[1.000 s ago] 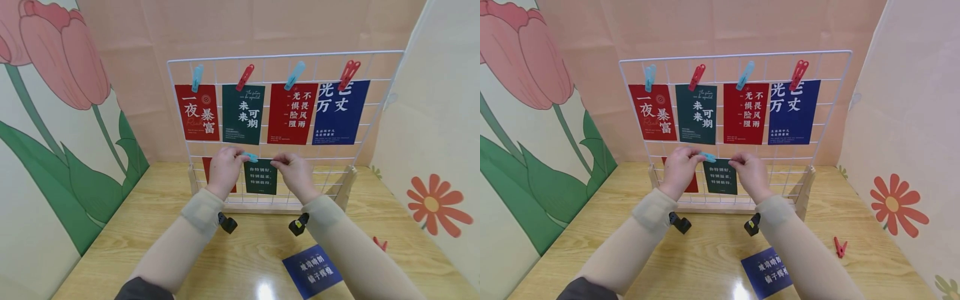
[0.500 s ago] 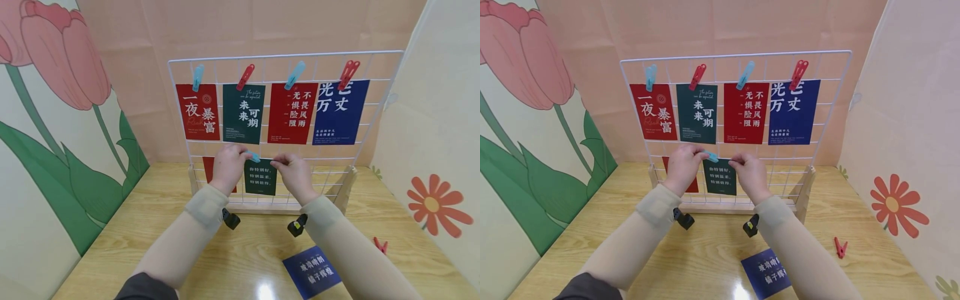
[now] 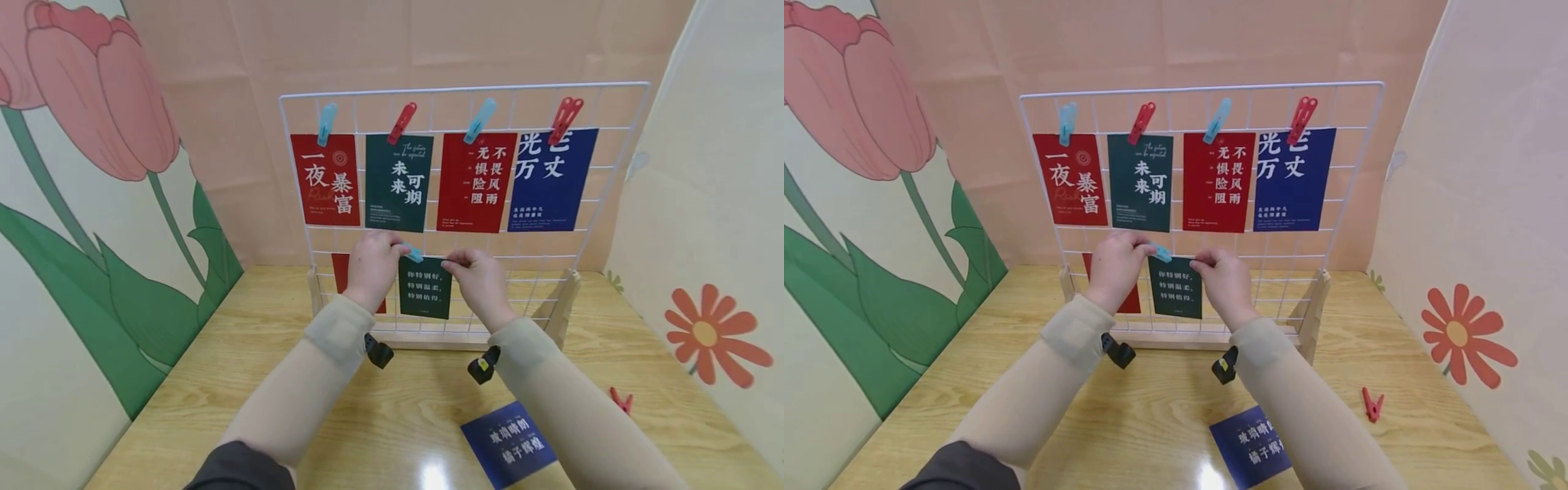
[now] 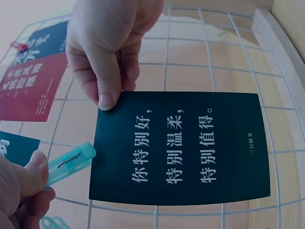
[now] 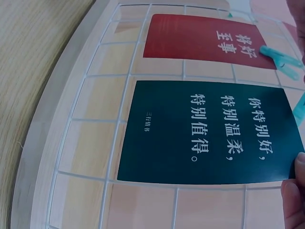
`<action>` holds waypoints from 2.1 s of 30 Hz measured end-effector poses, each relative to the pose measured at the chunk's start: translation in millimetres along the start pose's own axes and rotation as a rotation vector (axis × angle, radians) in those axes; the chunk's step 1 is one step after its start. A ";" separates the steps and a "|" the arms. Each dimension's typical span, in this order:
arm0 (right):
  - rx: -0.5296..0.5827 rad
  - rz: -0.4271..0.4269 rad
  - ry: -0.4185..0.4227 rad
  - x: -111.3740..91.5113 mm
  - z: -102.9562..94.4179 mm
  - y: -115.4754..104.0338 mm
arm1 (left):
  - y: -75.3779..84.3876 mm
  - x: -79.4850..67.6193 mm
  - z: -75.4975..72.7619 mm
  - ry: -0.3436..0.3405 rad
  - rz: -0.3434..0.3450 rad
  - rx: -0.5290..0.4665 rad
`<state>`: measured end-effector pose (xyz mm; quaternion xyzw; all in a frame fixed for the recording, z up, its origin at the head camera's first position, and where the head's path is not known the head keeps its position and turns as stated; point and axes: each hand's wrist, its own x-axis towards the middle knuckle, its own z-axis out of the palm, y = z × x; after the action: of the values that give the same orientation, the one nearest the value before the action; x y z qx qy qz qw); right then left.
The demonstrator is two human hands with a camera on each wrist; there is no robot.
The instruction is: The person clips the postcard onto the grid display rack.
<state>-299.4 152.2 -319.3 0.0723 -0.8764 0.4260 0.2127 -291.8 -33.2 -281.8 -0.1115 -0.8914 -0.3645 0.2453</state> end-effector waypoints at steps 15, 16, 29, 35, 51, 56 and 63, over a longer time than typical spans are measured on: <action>0.025 0.041 -0.017 1.6 0.1 -1.7 | 6.8 5.3 0.9 -0.053 -0.051 0.012; 0.027 0.043 -0.018 1.7 0.3 -1.6 | 6.8 5.5 1.6 -0.053 -0.052 0.011; 0.032 0.043 0.018 0.3 1.8 -2.9 | 8.2 4.7 7.9 -0.066 -0.013 0.059; 0.012 0.040 0.034 -2.1 2.5 -4.9 | 8.5 4.0 6.0 -0.078 0.041 0.104; 0.002 -0.012 0.051 -13.1 -7.7 6.4 | -6.7 -20.0 1.4 -0.033 0.076 0.018; -0.017 -0.023 0.047 -19.0 -12.9 14.7 | -11.6 -28.9 4.5 -0.025 0.049 -0.065; -0.062 0.007 -0.021 -30.7 -24.4 30.7 | -16.2 -37.7 15.3 -0.079 -0.075 -0.224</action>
<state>-273.7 188.8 -341.3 0.0670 -0.8916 0.3985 0.2043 -271.2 -34.7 -320.4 -0.1190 -0.8575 -0.4662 0.1822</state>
